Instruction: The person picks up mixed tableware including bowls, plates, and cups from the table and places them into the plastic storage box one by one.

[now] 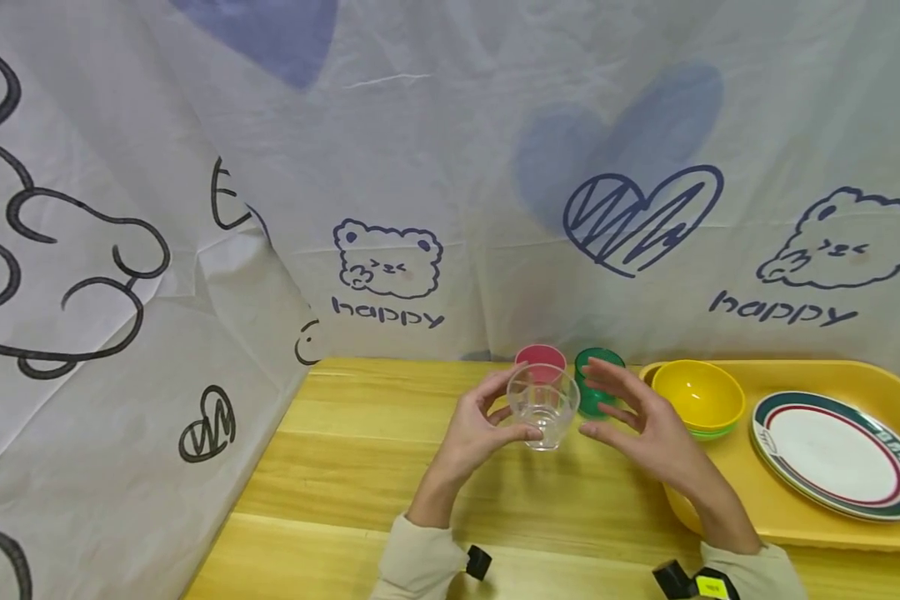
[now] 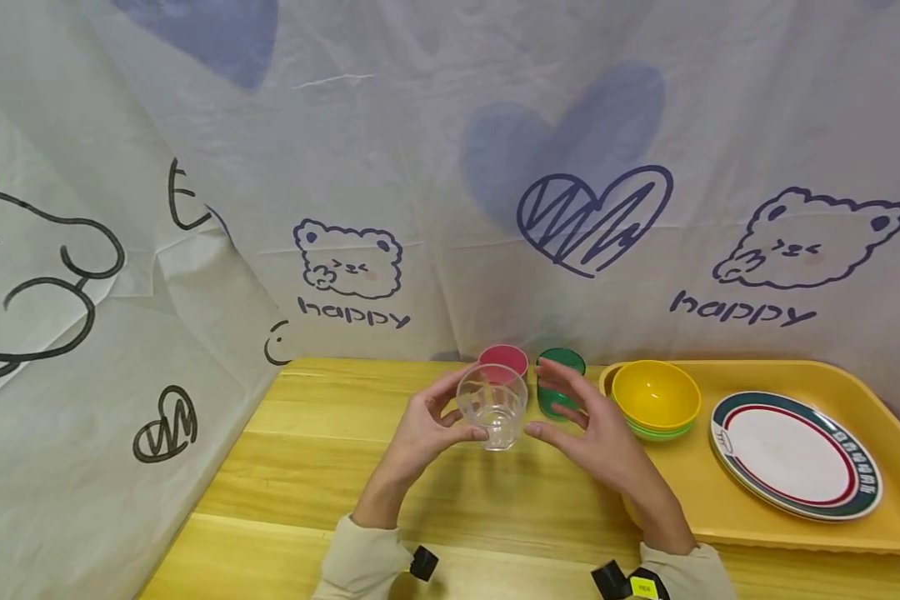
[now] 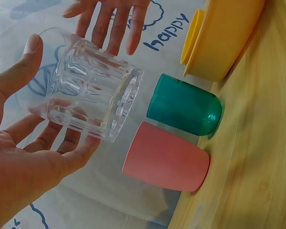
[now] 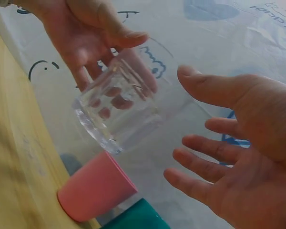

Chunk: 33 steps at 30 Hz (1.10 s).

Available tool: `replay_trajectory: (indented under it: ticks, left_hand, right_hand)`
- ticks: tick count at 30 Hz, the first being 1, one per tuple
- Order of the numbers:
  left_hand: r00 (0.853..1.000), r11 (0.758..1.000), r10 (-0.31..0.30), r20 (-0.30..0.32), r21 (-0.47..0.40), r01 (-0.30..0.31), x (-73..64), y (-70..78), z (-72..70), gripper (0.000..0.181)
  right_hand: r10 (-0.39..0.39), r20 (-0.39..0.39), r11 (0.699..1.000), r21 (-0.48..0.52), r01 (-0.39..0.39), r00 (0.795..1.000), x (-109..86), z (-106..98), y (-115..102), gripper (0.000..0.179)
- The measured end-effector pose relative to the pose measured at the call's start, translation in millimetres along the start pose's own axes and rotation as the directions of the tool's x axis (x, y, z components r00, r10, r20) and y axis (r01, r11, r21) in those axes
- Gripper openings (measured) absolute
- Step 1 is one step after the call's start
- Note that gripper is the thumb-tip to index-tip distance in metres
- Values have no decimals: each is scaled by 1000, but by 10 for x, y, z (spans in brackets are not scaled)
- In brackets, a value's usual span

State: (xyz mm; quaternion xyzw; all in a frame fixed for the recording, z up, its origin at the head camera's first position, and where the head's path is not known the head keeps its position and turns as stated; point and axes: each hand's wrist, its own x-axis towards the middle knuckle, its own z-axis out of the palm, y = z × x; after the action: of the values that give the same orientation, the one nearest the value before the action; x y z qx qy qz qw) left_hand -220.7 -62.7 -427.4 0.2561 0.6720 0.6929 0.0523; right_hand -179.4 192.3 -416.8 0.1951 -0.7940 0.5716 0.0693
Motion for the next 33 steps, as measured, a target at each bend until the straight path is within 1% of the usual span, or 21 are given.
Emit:
replay_trajectory:
  ticks: [4, 7, 12, 15, 19, 23, 29, 33]
  left_hand:
    - [1000, 1000, -12, 19, -7, 12, -1, -7, 7, 71]
    - [999, 1000, -9, 31, -7, 10, 6, -13, 18, 72]
    - [996, 999, 3, 87, -33, 0, 11, -27, 24, 75]
    - [994, 999, -9, 112, -44, 14, 7, -32, 28, 77]
    - [992, 998, -33, 123, -41, 38, 5, -35, 36, 77]
    - [990, 998, -43, 134, -44, 50, 3, -46, 40, 76]
    - [987, 997, -61, 146, -47, 69, -9, -42, 59, 78]
    - [984, 997, -56, 168, -48, 65, 7, -35, 76, 78]
  right_hand:
    - [2, 34, 1000, 15, -3, 999, 13, 58, 0, 78]
    - [31, 56, 999, 22, -33, 998, 19, 85, -7, 81]
    - [60, 83, 998, 19, -62, 995, 34, 124, -6, 86]
    - [49, 89, 999, 17, -50, 995, 36, 144, 1, 87]
    - [43, 94, 999, 14, -45, 995, 27, 161, 1, 86]
    - [52, 94, 998, 23, -55, 994, 22, 164, 9, 84]
    - [89, 88, 996, 22, -91, 992, 14, 146, 6, 84]
    - [117, 76, 993, 1, -117, 990, 10, 112, -9, 82]
